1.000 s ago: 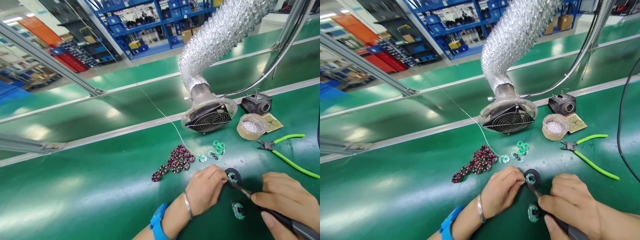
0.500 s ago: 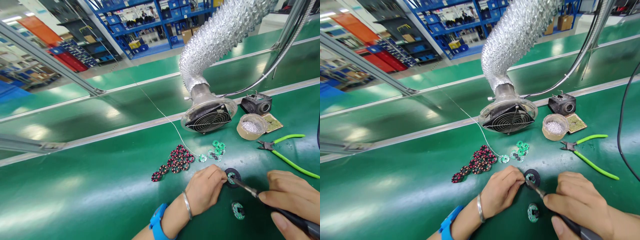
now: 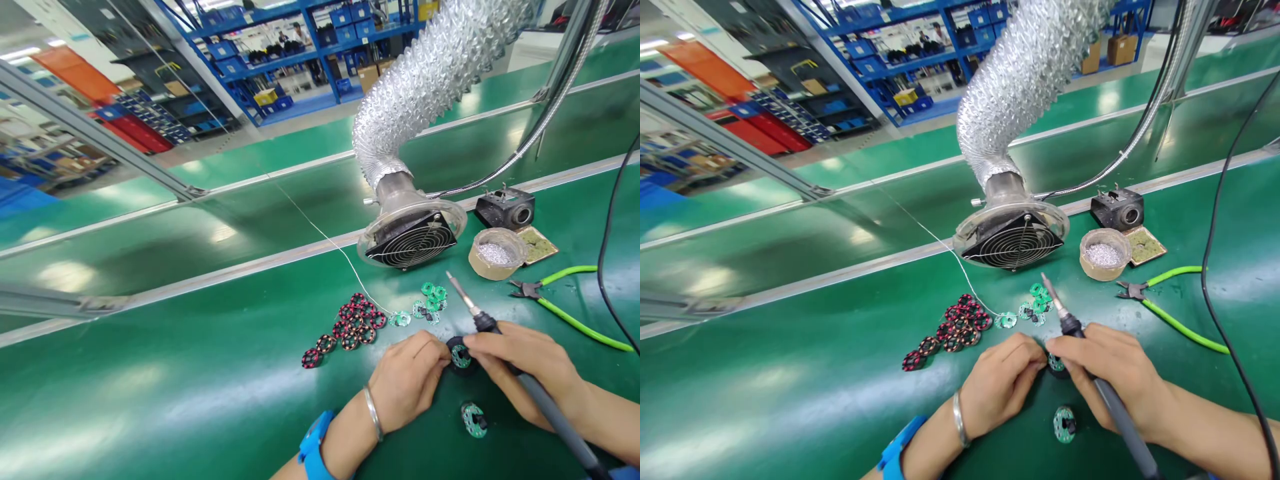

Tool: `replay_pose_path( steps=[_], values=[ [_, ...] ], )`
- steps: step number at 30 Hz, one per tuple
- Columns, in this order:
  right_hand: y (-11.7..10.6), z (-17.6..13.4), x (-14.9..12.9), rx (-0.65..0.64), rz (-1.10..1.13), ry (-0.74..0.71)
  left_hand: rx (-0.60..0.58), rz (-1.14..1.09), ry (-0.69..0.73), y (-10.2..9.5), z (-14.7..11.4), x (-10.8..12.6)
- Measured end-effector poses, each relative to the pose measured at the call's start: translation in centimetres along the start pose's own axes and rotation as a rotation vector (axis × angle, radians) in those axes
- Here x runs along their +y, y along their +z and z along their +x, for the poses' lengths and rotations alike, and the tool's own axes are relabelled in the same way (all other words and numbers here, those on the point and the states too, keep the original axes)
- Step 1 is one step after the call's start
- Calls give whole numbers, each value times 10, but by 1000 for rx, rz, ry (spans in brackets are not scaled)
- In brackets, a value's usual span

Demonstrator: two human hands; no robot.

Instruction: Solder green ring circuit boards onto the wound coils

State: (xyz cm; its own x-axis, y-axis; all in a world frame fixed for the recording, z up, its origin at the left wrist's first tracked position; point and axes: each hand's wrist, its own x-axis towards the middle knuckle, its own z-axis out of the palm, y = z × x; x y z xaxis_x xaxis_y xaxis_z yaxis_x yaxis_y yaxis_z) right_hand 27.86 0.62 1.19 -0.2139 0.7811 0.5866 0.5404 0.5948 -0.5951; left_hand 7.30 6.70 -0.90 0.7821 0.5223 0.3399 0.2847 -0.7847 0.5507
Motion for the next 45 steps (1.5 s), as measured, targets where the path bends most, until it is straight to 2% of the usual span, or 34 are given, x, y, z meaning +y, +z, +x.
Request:
replay_pose_path(
  steps=[5, 10, 13, 17, 23, 27, 34, 39, 45],
  values=[
    [11, -1, 6, -114, -59, -29, 12, 22, 17, 1, -1, 3],
    [10, 0, 6, -123, -62, -34, 71, -104, -52, 2, 0, 9],
    [11, -1, 7, -122, -59, -37, 85, -274, -249, 4, 3, 14],
    [12, -5, 11, -124, -58, -94, 21, -533, -541, 6, 8, 18],
    [11, -3, 9, -141, -37, -137, -54, -764, -767, 4, 9, 16],
    [10, -2, 6, -150, -38, -133, -56, -799, -800, 3, 7, 16],
    [8, -1, 7, -158, -22, -134, -82, -737, -767, 3, 9, 17],
    [-5, 2, 1, -82, -13, -69, -95, -698, -767, 3, 10, 16],
    [-22, -3, -11, -40, 41, -9, -120, -757, -874, 3, 13, 17]
  ],
)
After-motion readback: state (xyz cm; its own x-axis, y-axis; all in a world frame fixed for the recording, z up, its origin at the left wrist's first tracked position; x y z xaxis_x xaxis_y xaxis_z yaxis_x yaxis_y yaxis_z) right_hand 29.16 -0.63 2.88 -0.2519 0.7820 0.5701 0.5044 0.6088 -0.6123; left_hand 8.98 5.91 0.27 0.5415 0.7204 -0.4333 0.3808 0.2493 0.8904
